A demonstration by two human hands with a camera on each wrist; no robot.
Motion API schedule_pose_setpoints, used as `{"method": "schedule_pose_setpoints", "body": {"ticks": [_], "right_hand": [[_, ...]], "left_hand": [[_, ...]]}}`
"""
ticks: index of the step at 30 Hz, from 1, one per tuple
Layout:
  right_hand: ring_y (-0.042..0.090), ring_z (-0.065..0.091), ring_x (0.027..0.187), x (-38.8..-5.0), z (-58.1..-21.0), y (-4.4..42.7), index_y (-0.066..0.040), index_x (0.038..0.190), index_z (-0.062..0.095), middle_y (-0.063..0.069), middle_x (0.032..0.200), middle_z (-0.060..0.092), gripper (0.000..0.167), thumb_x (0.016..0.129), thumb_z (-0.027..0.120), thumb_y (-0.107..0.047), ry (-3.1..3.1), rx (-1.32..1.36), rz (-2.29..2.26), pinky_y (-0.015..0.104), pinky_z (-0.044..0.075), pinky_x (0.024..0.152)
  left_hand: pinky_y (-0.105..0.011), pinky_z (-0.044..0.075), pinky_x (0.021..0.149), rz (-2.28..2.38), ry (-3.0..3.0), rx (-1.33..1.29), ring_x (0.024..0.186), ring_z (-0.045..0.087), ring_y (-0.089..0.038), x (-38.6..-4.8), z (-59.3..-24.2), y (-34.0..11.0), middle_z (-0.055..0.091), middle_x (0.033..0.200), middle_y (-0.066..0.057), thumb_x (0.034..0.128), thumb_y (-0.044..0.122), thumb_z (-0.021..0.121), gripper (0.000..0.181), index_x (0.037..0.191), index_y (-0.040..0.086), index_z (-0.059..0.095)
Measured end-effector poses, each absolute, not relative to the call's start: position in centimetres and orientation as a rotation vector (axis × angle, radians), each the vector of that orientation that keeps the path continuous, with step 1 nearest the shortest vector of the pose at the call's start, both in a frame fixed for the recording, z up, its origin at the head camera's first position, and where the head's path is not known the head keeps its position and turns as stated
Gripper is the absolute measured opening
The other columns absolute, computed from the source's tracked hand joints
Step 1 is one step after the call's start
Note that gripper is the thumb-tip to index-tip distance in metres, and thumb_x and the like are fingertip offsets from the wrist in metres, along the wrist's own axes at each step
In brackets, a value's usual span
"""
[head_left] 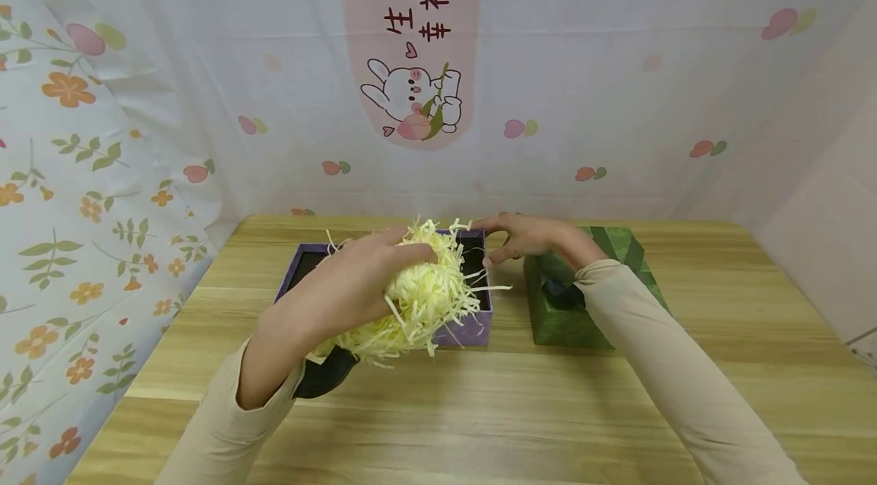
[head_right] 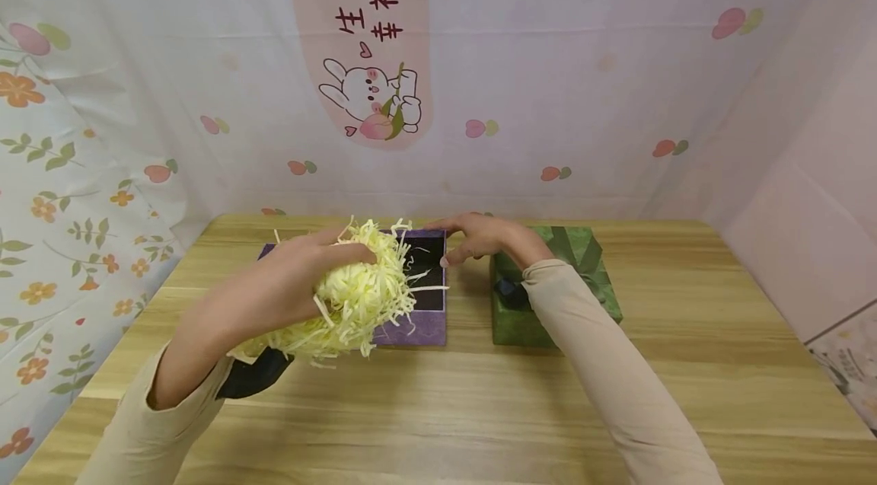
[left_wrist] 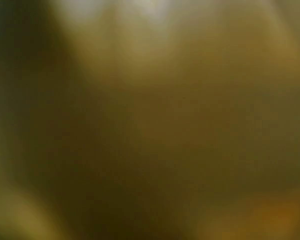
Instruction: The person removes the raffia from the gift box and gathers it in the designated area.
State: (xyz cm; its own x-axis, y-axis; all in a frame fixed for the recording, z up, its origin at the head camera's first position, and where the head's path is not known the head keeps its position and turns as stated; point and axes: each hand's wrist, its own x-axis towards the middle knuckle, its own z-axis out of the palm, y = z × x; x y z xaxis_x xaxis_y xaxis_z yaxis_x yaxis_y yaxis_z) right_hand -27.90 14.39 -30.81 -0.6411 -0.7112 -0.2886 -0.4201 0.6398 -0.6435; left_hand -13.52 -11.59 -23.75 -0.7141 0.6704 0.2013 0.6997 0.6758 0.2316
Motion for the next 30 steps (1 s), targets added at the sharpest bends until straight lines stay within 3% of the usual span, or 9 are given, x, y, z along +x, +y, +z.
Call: {"method": "schedule_pose_setpoints", "body": {"ticks": [4,9,15,18,24,30], "right_hand": [[0.021,0.052,0.071,-27.8,-30.7,14.5,-0.014,0.146,0.032,0.024,0.144,0.022,0.068,0.088,0.066,-0.019,2.336,-0.869,-0.724,0.035,0.046,0.069],[0.025,0.053,0.092,-27.7,-30.6,14.3,-0.018,0.147,0.033,0.022,0.146,0.019,0.068,0.088,0.066,-0.025,2.371,-0.848,-0.663,0.036,0.047,0.076],[0.024,0.055,0.092,-27.6,-30.7,14.2,-0.019,0.147,0.033,0.022,0.147,0.015,0.068,0.088,0.067,-0.025,2.367,-0.822,-0.675,0.035,0.047,0.076],[0.027,0.053,0.098,-27.6,-30.8,14.3,-0.020,0.146,0.033,0.022,0.148,0.015,0.068,0.088,0.067,-0.023,2.371,-0.809,-0.693,0.036,0.048,0.078],[0.033,0.033,0.124,-27.7,-30.9,14.3,-0.018,0.146,0.034,0.018,0.146,0.025,0.069,0.086,0.068,-0.027,2.403,-0.863,-0.652,0.043,0.042,0.088],[0.030,0.035,0.120,-27.8,-31.0,14.3,-0.019,0.146,0.034,0.017,0.145,0.023,0.068,0.087,0.067,-0.024,2.393,-0.843,-0.659,0.038,0.045,0.082]], "left_hand": [[-0.037,0.047,0.083,-0.436,-2.738,-1.198,0.096,0.057,-0.021,-11.8,-24.7,-11.8,0.057,0.109,-0.002,0.0586,-0.023,0.069,0.068,0.113,0.017,0.063],[-0.038,0.049,0.078,-0.385,-2.659,-1.285,0.089,0.059,-0.022,-10.0,-26.3,-11.6,0.056,0.104,-0.003,0.0560,-0.027,0.067,0.072,0.111,0.019,0.063],[-0.041,0.048,0.085,-0.314,-2.694,-1.365,0.103,0.058,-0.027,-7.7,-27.7,-10.6,0.056,0.117,-0.007,0.0650,-0.021,0.066,0.066,0.113,0.024,0.059],[-0.040,0.050,0.082,-0.288,-2.706,-1.412,0.105,0.058,-0.027,-7.1,-28.6,-10.0,0.056,0.119,-0.006,0.0679,-0.017,0.067,0.062,0.112,0.025,0.058],[-0.029,0.051,0.068,-0.302,-2.690,-1.482,0.086,0.059,-0.021,-6.5,-30.5,-9.5,0.055,0.108,-0.001,0.0637,-0.015,0.072,0.060,0.106,0.026,0.058],[-0.036,0.052,0.068,-0.347,-2.768,-1.494,0.097,0.058,-0.025,-6.4,-31.9,-9.4,0.053,0.115,0.001,0.0655,-0.016,0.071,0.066,0.110,0.030,0.057]]}}
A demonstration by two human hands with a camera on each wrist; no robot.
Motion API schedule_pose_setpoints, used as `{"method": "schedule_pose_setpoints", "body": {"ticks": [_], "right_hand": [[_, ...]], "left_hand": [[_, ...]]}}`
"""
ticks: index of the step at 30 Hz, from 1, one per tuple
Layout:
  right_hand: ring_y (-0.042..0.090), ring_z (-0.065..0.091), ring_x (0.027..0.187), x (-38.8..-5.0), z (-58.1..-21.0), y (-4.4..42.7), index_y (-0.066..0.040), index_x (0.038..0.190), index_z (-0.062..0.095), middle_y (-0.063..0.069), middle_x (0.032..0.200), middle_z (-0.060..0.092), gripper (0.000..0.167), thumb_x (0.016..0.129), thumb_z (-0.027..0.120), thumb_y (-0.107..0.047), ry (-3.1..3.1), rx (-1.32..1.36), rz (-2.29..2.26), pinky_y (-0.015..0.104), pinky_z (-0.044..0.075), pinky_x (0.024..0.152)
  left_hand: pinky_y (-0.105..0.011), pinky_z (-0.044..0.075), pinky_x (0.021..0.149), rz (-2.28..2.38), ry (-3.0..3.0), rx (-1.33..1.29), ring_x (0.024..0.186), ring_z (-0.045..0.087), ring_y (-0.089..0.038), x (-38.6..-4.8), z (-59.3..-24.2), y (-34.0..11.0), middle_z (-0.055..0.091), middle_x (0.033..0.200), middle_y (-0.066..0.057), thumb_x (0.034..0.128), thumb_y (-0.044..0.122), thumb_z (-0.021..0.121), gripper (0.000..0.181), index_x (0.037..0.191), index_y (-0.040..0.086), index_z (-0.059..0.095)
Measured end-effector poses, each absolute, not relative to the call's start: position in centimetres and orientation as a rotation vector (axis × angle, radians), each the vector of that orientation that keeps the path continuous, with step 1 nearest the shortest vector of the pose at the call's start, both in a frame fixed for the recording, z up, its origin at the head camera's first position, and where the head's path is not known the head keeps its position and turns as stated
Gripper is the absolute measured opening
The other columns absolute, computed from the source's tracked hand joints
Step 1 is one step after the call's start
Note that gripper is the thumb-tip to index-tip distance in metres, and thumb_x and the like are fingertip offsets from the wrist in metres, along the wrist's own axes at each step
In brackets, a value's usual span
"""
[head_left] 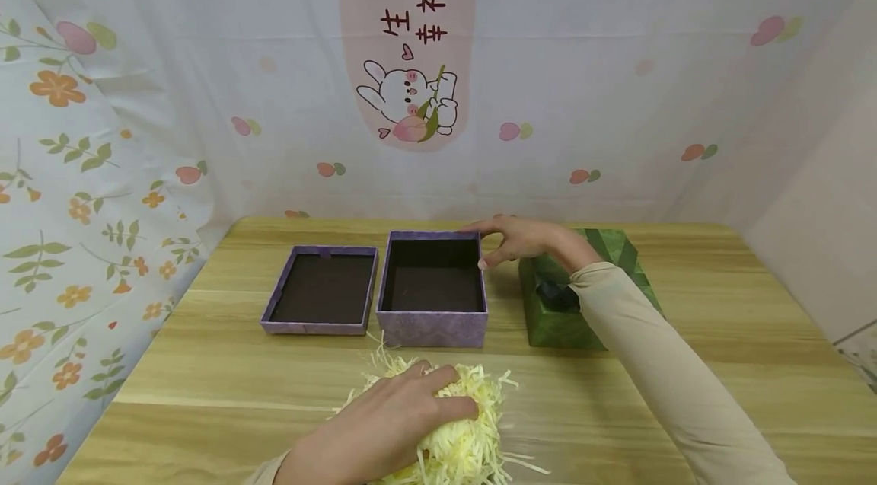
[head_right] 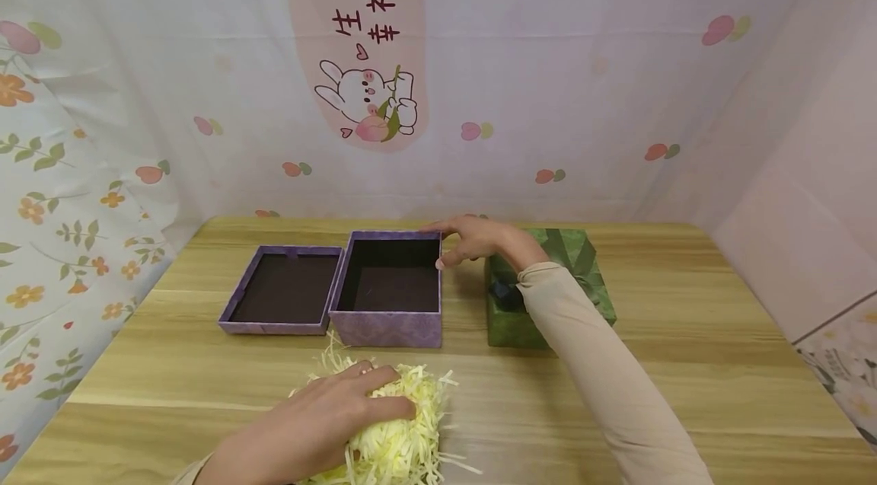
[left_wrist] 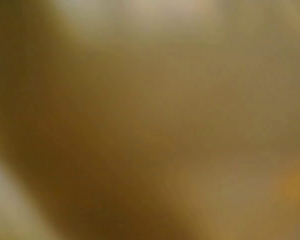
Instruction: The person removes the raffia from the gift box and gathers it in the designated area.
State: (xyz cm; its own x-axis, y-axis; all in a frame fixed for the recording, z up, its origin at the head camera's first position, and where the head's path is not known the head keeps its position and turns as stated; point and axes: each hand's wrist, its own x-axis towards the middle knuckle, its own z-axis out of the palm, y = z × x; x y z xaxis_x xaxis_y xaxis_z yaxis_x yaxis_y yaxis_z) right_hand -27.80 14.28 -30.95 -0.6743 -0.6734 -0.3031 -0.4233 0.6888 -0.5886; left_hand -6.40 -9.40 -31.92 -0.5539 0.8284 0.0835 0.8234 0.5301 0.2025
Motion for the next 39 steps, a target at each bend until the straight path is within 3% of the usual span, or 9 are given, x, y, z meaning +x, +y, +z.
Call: {"method": "schedule_pose_setpoints", "body": {"ticks": [7,13,19,23,27,30,35,39], "right_hand": [[0.032,0.027,0.129,-27.8,-30.9,14.2,-0.019,0.146,0.034,0.017,0.147,0.023,0.068,0.087,0.067,-0.024,2.397,-0.853,-0.650,0.045,0.040,0.090],[0.036,0.032,0.126,-28.0,-31.0,14.3,-0.019,0.147,0.033,0.020,0.148,0.017,0.068,0.088,0.066,-0.024,2.383,-0.858,-0.659,0.045,0.042,0.088],[0.037,0.023,0.132,-28.0,-30.9,14.6,-0.017,0.147,0.033,0.020,0.149,0.017,0.068,0.088,0.066,-0.026,2.377,-0.888,-0.665,0.045,0.042,0.089],[0.037,0.021,0.132,-28.0,-30.8,14.6,-0.016,0.146,0.033,0.020,0.148,0.019,0.067,0.088,0.066,-0.026,2.374,-0.910,-0.669,0.045,0.042,0.088],[0.033,0.045,0.113,-28.1,-30.7,14.8,-0.015,0.146,0.033,0.024,0.146,0.020,0.067,0.089,0.065,-0.026,2.357,-0.906,-0.680,0.043,0.045,0.083],[0.030,0.054,0.100,-28.2,-30.8,14.9,-0.014,0.147,0.031,0.025,0.143,0.020,0.068,0.089,0.065,-0.027,2.348,-0.903,-0.689,0.043,0.046,0.082],[0.036,0.036,0.124,-28.0,-30.9,14.8,-0.016,0.146,0.033,0.021,0.146,0.022,0.068,0.088,0.066,-0.028,2.366,-0.906,-0.673,0.045,0.043,0.088],[0.037,0.027,0.129,-28.0,-31.1,14.6,-0.015,0.146,0.034,0.020,0.147,0.022,0.067,0.088,0.066,-0.026,2.379,-0.919,-0.661,0.046,0.041,0.090]], "left_hand": [[-0.018,0.041,0.050,0.314,2.764,1.472,0.081,0.058,-0.021,-7.0,-33.8,-9.0,0.055,0.105,0.002,0.0684,-0.012,0.073,0.057,0.108,0.027,0.059],[-0.018,0.040,0.049,0.312,2.775,1.469,0.078,0.056,-0.018,-7.7,-35.2,-8.6,0.055,0.102,0.003,0.0670,-0.012,0.074,0.058,0.107,0.027,0.060],[-0.018,0.039,0.048,0.286,2.812,1.464,0.076,0.056,-0.020,-8.2,-35.9,-8.2,0.055,0.102,0.002,0.0664,-0.013,0.073,0.058,0.106,0.027,0.061],[-0.019,0.041,0.049,0.255,2.837,1.455,0.077,0.056,-0.020,-8.5,-36.2,-8.1,0.054,0.101,0.001,0.0657,-0.013,0.073,0.058,0.107,0.027,0.060],[-0.020,0.041,0.047,0.240,2.865,1.435,0.078,0.056,-0.018,-8.8,-36.7,-8.1,0.054,0.101,0.002,0.0689,-0.011,0.071,0.056,0.109,0.027,0.060],[-0.023,0.045,0.049,0.221,2.867,1.420,0.083,0.058,-0.021,-9.1,-37.1,-8.2,0.054,0.106,0.000,0.0701,-0.009,0.071,0.058,0.113,0.027,0.058],[-0.032,0.052,0.057,0.235,2.817,1.364,0.095,0.060,-0.029,-9.5,-37.5,-8.5,0.054,0.116,-0.003,0.0661,-0.010,0.074,0.069,0.120,0.028,0.055],[-0.041,0.053,0.065,0.279,2.780,1.296,0.104,0.057,-0.036,-9.6,-37.4,-8.9,0.053,0.123,-0.007,0.0672,-0.008,0.075,0.072,0.124,0.029,0.051]]}}
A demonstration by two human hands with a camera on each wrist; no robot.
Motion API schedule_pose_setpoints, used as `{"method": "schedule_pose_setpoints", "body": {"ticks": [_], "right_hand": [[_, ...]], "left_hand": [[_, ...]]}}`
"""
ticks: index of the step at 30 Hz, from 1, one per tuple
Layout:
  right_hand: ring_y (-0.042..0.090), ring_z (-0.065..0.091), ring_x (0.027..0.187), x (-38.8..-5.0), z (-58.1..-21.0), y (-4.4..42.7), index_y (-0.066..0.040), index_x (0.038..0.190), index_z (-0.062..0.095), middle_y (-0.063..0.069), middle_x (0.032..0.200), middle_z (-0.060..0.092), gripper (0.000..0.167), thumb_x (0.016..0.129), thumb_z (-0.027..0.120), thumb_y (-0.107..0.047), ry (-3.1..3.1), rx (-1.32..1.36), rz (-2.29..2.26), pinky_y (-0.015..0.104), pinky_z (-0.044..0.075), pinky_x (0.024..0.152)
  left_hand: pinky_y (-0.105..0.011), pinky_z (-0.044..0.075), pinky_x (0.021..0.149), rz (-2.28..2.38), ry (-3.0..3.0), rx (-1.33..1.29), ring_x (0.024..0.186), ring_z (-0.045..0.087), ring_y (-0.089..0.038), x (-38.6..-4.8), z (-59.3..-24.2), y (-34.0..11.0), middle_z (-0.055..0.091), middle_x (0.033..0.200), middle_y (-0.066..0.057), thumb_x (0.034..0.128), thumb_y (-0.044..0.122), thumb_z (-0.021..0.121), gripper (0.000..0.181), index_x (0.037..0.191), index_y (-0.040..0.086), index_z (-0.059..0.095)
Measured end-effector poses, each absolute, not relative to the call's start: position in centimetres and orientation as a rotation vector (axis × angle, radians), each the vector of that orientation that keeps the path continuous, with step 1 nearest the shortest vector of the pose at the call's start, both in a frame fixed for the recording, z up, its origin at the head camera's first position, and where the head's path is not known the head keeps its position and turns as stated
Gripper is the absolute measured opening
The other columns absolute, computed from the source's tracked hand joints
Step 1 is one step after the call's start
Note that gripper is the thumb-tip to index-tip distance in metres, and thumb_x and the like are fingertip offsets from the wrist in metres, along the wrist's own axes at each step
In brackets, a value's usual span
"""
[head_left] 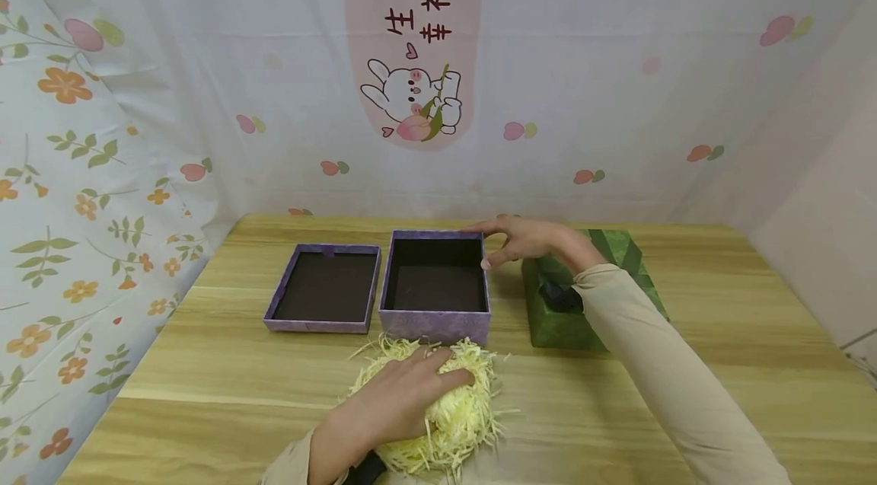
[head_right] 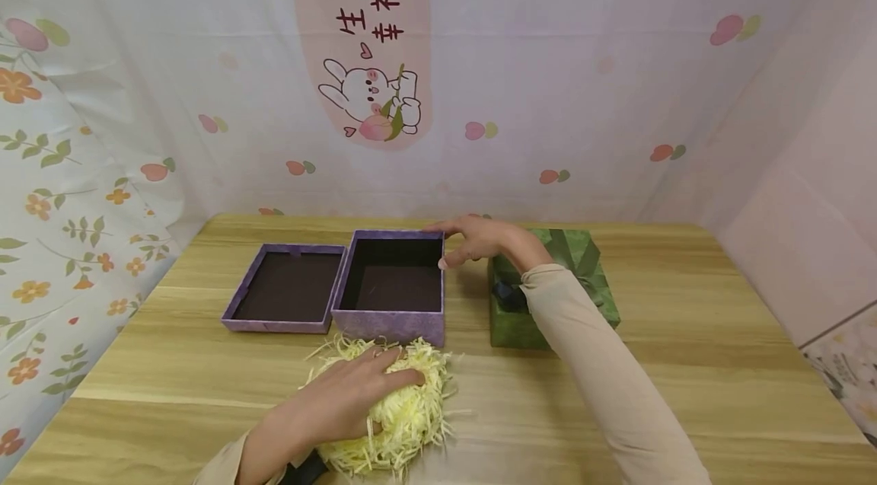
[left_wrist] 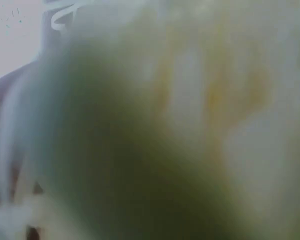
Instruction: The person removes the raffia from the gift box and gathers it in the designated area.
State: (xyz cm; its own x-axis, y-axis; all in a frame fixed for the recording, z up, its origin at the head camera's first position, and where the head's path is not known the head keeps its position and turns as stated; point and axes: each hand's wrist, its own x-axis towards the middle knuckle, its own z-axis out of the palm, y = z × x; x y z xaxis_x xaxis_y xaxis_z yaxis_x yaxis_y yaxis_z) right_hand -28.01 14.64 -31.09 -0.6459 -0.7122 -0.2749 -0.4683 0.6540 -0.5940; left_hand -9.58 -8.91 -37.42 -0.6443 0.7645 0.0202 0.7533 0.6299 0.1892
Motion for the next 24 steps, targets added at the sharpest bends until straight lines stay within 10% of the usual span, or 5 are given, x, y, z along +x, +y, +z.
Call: {"method": "schedule_pose_setpoints", "body": {"ticks": [16,24], "right_hand": [[0.037,0.040,0.120,-27.7,-30.7,14.8,-0.018,0.147,0.032,0.019,0.148,0.017,0.068,0.088,0.066,-0.024,2.350,-0.830,-0.731,0.041,0.047,0.083],[0.035,0.031,0.131,-27.3,-30.1,14.3,-0.011,0.147,0.028,0.017,0.147,0.028,0.069,0.090,0.063,-0.022,2.374,-0.924,-0.678,0.050,0.032,0.100]], "left_hand": [[-0.052,0.045,0.087,0.360,2.752,1.221,0.127,0.035,-0.042,-9.6,-35.7,-9.6,0.035,0.144,-0.015,0.0661,0.034,0.084,0.090,0.142,0.026,0.037],[-0.053,0.035,0.098,0.449,2.705,1.156,0.132,0.029,-0.036,-9.5,-34.6,-10.5,0.032,0.147,-0.011,0.0649,0.045,0.081,0.093,0.144,0.027,0.035]]}}
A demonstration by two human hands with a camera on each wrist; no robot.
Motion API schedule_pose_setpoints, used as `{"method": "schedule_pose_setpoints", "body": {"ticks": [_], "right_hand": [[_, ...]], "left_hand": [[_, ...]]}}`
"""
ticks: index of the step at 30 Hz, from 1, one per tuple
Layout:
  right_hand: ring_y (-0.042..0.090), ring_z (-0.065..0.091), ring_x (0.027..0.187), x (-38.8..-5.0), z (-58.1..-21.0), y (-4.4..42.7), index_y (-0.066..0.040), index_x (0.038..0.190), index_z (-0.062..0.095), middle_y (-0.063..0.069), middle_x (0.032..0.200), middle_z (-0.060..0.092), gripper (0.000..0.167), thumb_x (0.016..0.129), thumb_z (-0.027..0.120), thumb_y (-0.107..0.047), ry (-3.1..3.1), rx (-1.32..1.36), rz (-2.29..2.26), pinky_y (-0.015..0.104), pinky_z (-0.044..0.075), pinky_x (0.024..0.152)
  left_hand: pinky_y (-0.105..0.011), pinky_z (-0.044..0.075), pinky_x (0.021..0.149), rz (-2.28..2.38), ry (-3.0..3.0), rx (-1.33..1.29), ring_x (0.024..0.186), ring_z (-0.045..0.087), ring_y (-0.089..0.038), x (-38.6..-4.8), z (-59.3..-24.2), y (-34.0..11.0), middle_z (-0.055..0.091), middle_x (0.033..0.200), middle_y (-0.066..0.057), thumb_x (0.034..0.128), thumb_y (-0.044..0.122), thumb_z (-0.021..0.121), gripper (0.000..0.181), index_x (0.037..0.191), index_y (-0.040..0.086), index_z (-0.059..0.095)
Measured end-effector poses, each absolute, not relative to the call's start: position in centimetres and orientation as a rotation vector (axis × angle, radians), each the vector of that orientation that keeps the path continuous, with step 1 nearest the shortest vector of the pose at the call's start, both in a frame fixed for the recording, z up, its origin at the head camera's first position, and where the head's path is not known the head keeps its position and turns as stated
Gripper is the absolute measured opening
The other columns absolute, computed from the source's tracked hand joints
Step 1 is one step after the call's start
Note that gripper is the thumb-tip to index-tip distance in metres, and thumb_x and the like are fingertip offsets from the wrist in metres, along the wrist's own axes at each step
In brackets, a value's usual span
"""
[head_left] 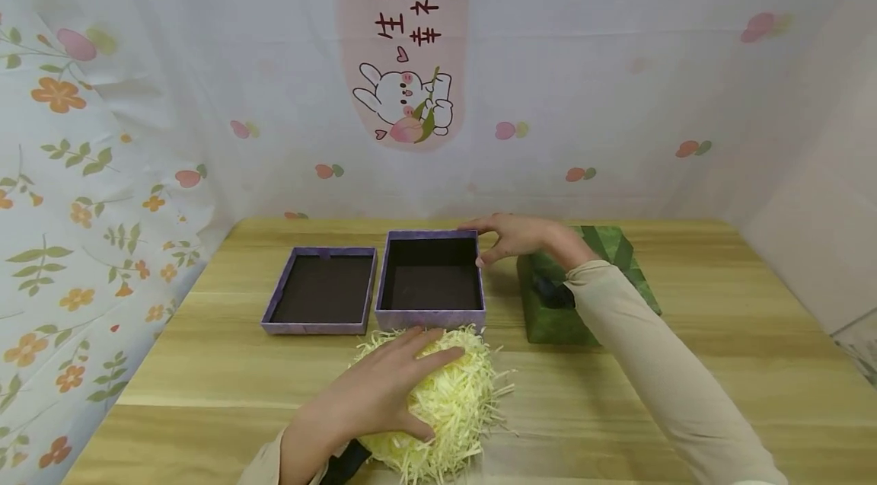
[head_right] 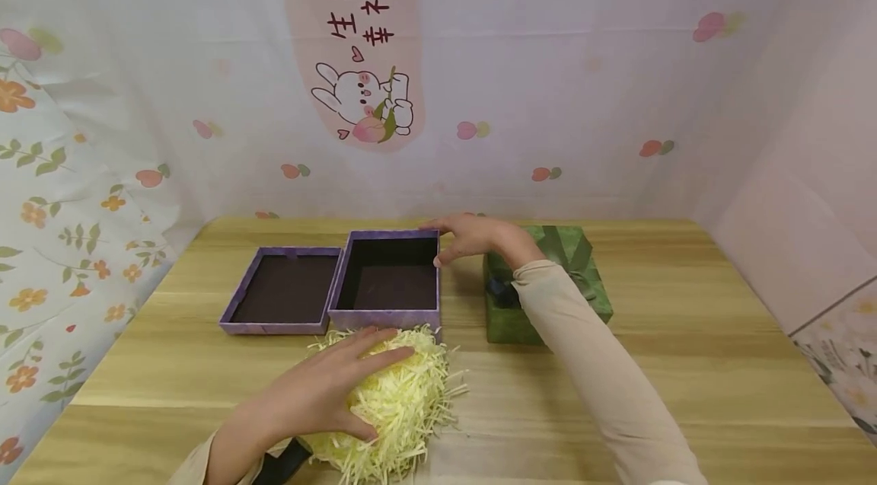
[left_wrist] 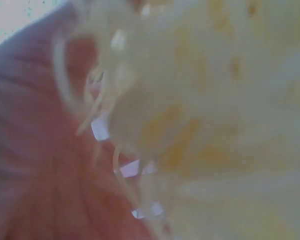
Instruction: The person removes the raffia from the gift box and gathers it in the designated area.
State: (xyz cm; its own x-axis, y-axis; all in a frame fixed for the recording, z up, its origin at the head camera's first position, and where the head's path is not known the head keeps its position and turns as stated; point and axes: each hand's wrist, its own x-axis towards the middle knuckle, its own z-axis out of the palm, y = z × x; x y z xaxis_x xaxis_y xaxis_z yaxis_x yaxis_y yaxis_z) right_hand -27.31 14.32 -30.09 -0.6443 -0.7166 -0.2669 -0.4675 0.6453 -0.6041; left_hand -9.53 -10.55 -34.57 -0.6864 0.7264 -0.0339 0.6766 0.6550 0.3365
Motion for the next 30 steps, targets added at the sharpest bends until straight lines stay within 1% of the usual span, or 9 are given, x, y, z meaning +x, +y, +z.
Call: {"method": "schedule_pose_setpoints", "body": {"ticks": [2,6,7,10,13,16,21,26,30], "right_hand": [[0.037,0.031,0.131,-27.2,-29.6,14.4,-0.010,0.148,0.025,0.019,0.147,0.027,0.069,0.091,0.061,-0.024,2.352,-0.920,-0.726,0.051,0.031,0.101],[0.038,0.032,0.130,-26.9,-28.5,15.6,-0.015,0.150,0.021,0.019,0.148,0.024,0.067,0.094,0.056,-0.027,2.371,-0.864,-0.861,0.051,0.031,0.101],[0.038,0.034,0.129,-26.7,-28.2,16.0,-0.015,0.150,0.022,0.018,0.148,0.025,0.066,0.095,0.055,-0.028,2.387,-0.865,-0.887,0.051,0.033,0.100],[0.035,0.033,0.130,-26.0,-27.7,17.5,-0.016,0.149,0.024,0.014,0.149,0.027,0.062,0.096,0.054,-0.029,2.441,-0.888,-0.945,0.051,0.033,0.100],[0.033,0.034,0.130,-24.9,-27.5,19.2,-0.016,0.148,0.026,0.012,0.148,0.029,0.060,0.096,0.053,-0.028,2.477,-0.890,-0.990,0.051,0.033,0.099],[0.035,0.033,0.131,-23.5,-27.4,21.2,-0.016,0.148,0.026,0.012,0.148,0.029,0.060,0.096,0.053,-0.027,2.513,-0.865,-1.026,0.053,0.030,0.101],[0.037,0.029,0.132,-21.1,-27.1,24.6,-0.016,0.149,0.024,0.014,0.147,0.029,0.061,0.096,0.054,-0.027,2.606,-0.791,-1.046,0.060,0.027,0.099],[0.037,0.025,0.133,-18.9,-27.6,27.6,-0.018,0.148,0.025,0.011,0.148,0.027,0.060,0.096,0.054,-0.025,2.707,-0.689,-1.108,0.061,0.025,0.098],[0.038,0.026,0.133,-17.4,-28.5,29.5,-0.022,0.149,0.022,0.009,0.150,0.024,0.060,0.097,0.052,-0.026,2.746,-0.598,-1.180,0.062,0.026,0.096]], "left_hand": [[-0.052,0.035,0.098,0.472,2.692,1.157,0.133,0.029,-0.035,-9.5,-34.3,-10.9,0.033,0.147,-0.010,0.0652,0.047,0.080,0.093,0.144,0.027,0.035],[-0.052,0.038,0.095,0.548,2.657,1.166,0.133,0.029,-0.031,-9.6,-33.6,-11.5,0.031,0.147,-0.010,0.0672,0.050,0.076,0.092,0.145,0.027,0.034],[-0.051,0.039,0.095,0.565,2.652,1.169,0.133,0.030,-0.030,-9.6,-33.5,-11.6,0.031,0.147,-0.009,0.0677,0.051,0.076,0.091,0.145,0.026,0.034],[-0.049,0.040,0.094,0.611,2.656,1.171,0.132,0.032,-0.027,-9.4,-33.0,-12.2,0.032,0.147,-0.009,0.0699,0.050,0.074,0.088,0.145,0.025,0.035],[-0.048,0.040,0.095,0.636,2.703,1.181,0.130,0.035,-0.028,-9.2,-32.6,-12.7,0.034,0.145,-0.010,0.0728,0.050,0.072,0.084,0.144,0.022,0.037],[-0.047,0.041,0.093,0.642,2.783,1.181,0.127,0.040,-0.029,-9.0,-32.2,-13.1,0.038,0.142,-0.011,0.0776,0.050,0.068,0.078,0.143,0.019,0.039],[-0.047,0.042,0.092,0.681,2.892,1.199,0.123,0.044,-0.029,-8.8,-31.3,-13.3,0.042,0.139,-0.012,0.0859,0.044,0.063,0.064,0.140,0.017,0.043],[-0.047,0.041,0.094,0.674,3.003,1.089,0.124,0.044,-0.028,-8.2,-30.1,-12.6,0.042,0.140,-0.010,0.0865,0.042,0.064,0.059,0.138,0.017,0.047],[-0.047,0.039,0.096,0.751,3.036,0.963,0.128,0.039,-0.027,-7.6,-28.8,-10.8,0.034,0.146,-0.006,0.0868,0.041,0.064,0.061,0.140,0.020,0.044]]}}
